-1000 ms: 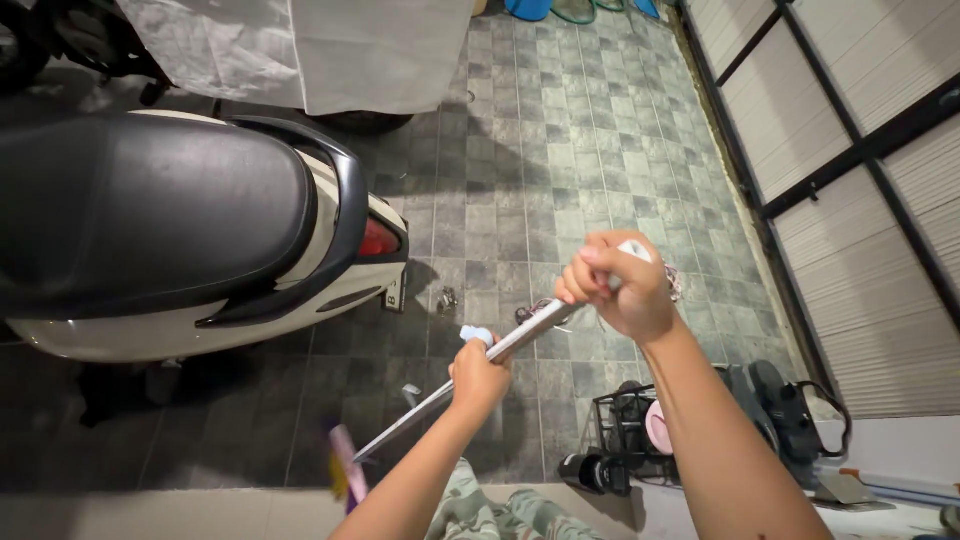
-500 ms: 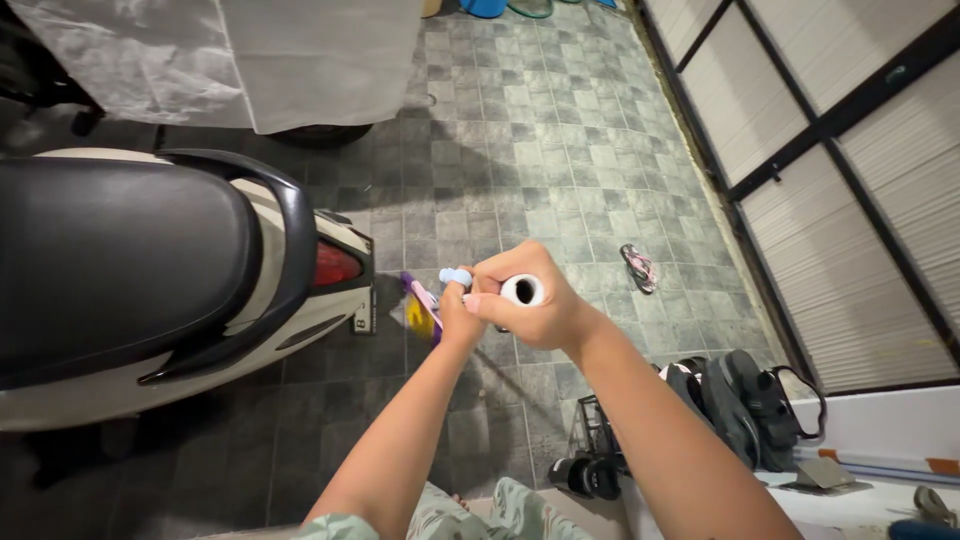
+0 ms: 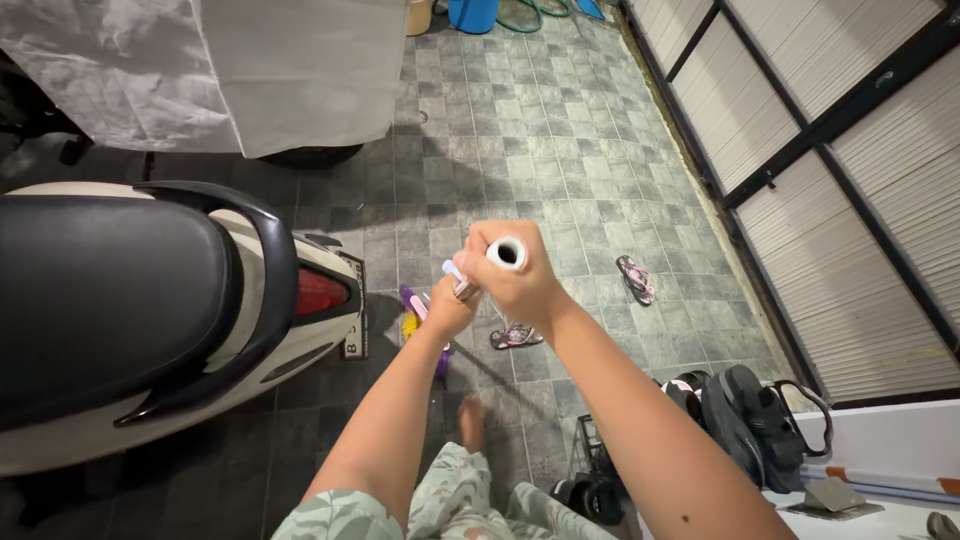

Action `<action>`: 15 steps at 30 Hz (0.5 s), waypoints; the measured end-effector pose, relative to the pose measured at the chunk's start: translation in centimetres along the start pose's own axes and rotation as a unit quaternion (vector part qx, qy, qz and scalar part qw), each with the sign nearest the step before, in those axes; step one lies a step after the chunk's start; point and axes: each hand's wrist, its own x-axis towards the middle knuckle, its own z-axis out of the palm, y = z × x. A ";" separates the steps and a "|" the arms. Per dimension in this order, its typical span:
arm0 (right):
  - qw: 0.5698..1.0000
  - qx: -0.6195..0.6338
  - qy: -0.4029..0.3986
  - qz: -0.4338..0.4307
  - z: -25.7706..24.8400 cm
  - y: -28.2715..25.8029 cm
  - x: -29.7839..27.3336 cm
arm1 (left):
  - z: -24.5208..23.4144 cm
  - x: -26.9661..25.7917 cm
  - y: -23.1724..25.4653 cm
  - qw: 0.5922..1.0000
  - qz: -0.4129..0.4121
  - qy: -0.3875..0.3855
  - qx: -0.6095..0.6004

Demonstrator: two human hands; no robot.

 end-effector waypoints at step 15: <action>0.987 0.132 0.086 0.022 -18.4 6.0 12.0 | 7.1 19.5 -1.7 0.958 -0.107 -0.244 0.108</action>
